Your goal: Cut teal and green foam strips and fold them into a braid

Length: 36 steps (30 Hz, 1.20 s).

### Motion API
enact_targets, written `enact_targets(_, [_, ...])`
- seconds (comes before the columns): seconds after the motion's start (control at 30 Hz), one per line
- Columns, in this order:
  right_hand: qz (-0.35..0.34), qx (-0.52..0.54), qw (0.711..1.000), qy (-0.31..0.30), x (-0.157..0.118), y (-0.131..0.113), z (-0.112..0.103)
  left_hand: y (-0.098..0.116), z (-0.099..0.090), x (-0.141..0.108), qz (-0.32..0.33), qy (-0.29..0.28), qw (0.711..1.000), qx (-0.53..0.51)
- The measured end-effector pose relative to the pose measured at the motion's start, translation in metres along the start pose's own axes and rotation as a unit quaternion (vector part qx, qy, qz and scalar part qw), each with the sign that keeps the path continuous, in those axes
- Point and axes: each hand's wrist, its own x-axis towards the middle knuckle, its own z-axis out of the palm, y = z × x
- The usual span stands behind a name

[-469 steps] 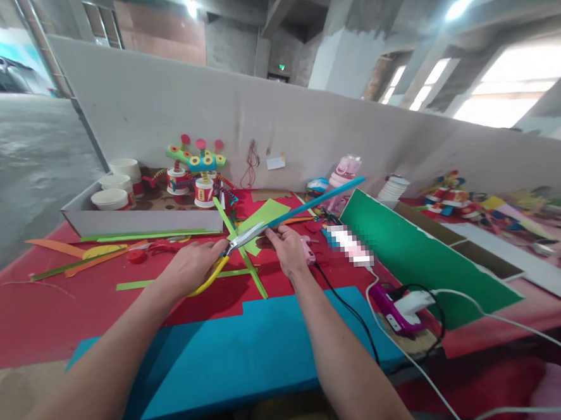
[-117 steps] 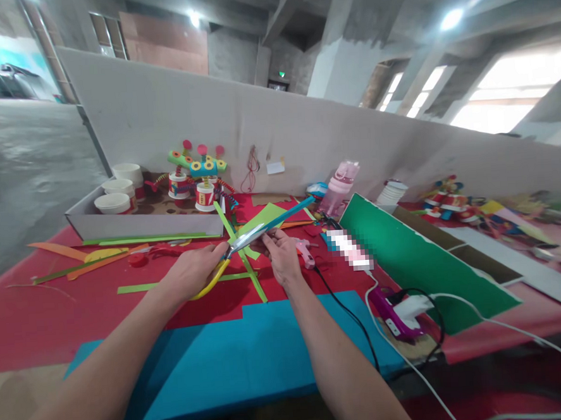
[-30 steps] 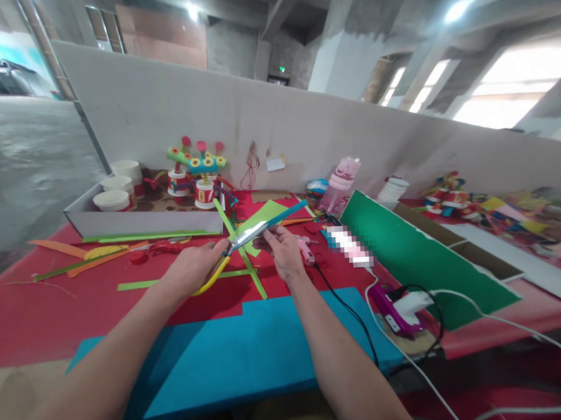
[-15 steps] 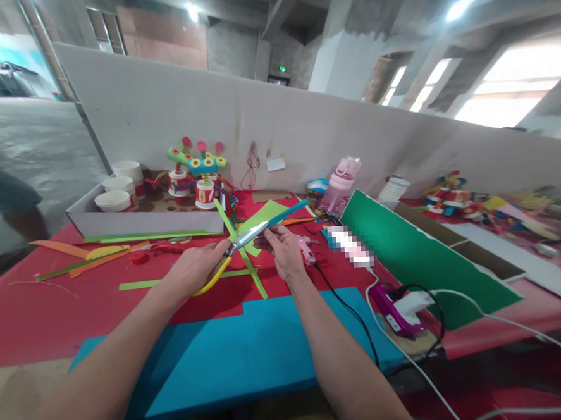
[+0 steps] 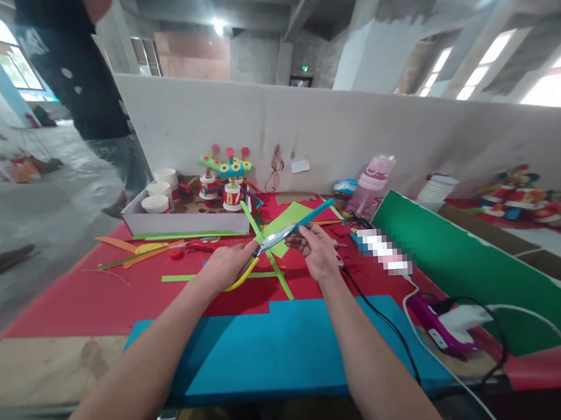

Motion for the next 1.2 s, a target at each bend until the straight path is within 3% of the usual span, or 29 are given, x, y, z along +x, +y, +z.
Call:
enact_targets(0.3, [-0.025,-0.023,0.998,0.045,0.003,0.005,-0.003,0.004,-0.005,0.0,0.0,-0.01,1.0,0.0])
enact_targets(0.83, [0.0,0.022,0.998,0.051,0.008,0.01,-0.004,-0.001,0.001,0.001,0.001,0.011,1.0,0.008])
enact_targets(1.2, [-0.002,0.014,1.0,0.004,0.003,0.013,0.001,-0.006,0.008,0.003,-0.001,0.021,1.0,-0.001])
